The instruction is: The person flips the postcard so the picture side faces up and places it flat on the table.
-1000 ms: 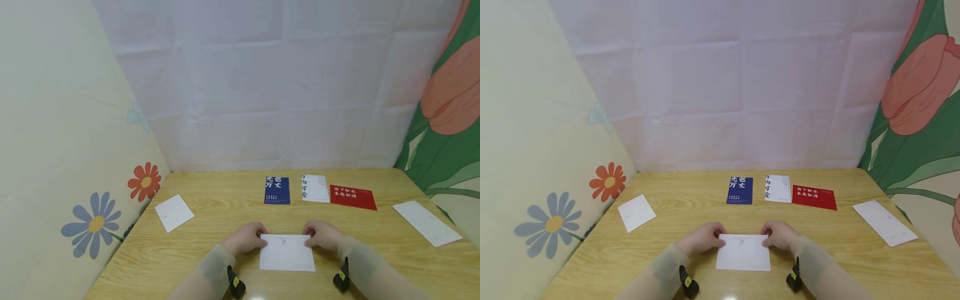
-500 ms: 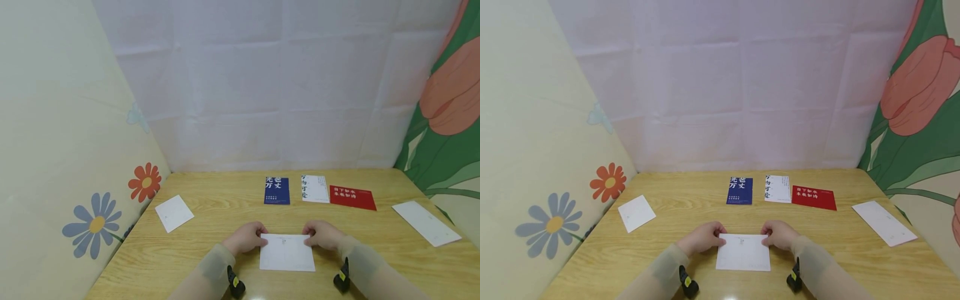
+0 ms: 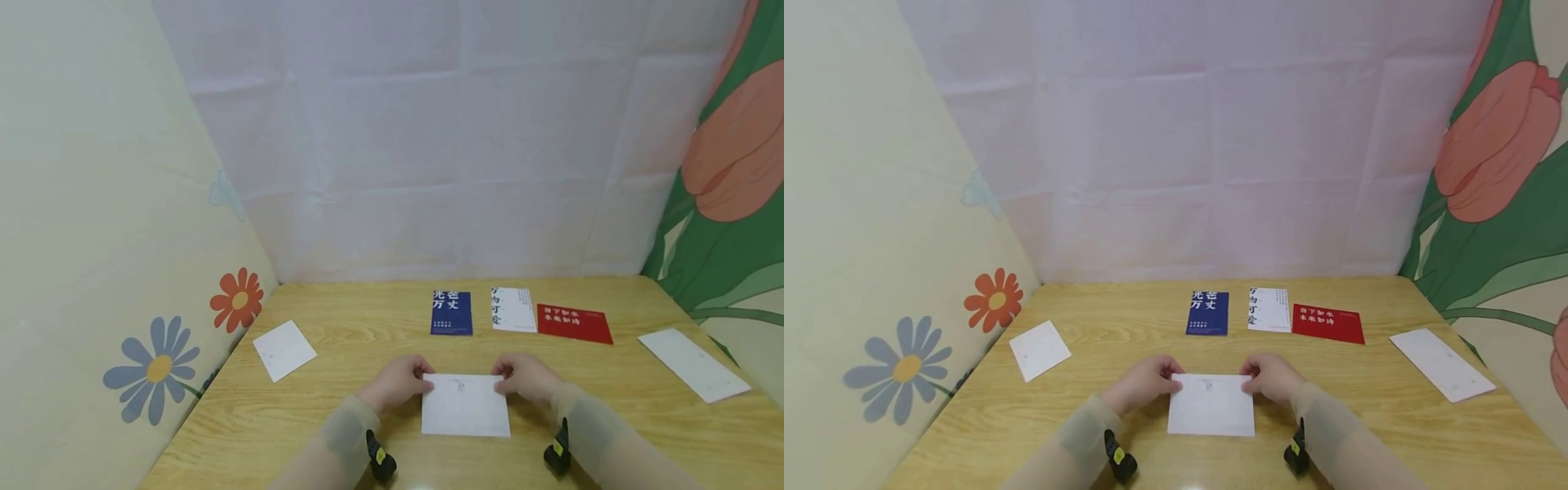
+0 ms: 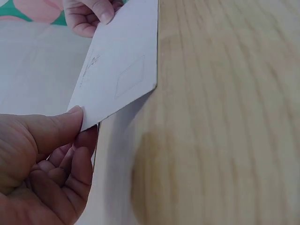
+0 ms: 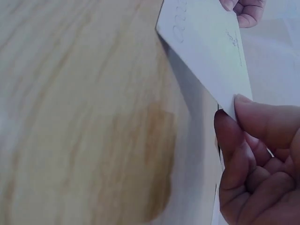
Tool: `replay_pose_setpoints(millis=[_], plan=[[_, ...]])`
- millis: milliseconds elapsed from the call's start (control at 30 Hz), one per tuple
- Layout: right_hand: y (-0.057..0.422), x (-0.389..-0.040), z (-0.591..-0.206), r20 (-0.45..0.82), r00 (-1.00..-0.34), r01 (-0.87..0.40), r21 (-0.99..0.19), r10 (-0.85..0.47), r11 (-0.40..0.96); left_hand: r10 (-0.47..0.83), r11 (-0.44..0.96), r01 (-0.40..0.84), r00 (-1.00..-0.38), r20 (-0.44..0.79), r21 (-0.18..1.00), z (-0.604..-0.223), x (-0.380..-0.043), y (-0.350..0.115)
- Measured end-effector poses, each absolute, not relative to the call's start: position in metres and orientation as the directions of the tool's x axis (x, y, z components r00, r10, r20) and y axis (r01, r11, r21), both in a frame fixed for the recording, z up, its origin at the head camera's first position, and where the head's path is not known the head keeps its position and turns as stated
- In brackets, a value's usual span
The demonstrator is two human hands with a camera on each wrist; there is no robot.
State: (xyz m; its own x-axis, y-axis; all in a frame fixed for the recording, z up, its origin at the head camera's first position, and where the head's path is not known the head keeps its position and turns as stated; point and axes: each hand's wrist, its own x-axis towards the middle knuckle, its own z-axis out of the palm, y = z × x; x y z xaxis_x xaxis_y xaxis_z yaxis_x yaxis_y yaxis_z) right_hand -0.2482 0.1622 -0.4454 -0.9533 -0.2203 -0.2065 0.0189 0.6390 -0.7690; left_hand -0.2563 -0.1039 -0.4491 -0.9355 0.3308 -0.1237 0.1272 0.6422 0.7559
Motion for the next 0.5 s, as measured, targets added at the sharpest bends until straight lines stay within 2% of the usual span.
replay_pose_setpoints(millis=[267, 500], plan=[[0.162, -0.249, -0.436, -0.195, -0.957, 0.021, -0.787, -0.217, 0.617, 0.324, 0.619, 0.123, -0.94, -0.109, 0.776, -0.442, -0.257, -0.104], [0.163, -0.248, -0.425, -0.128, -0.964, -0.034, -0.808, -0.232, 0.588, 0.332, 0.598, 0.162, -0.941, -0.059, 0.785, -0.431, -0.257, -0.104]])
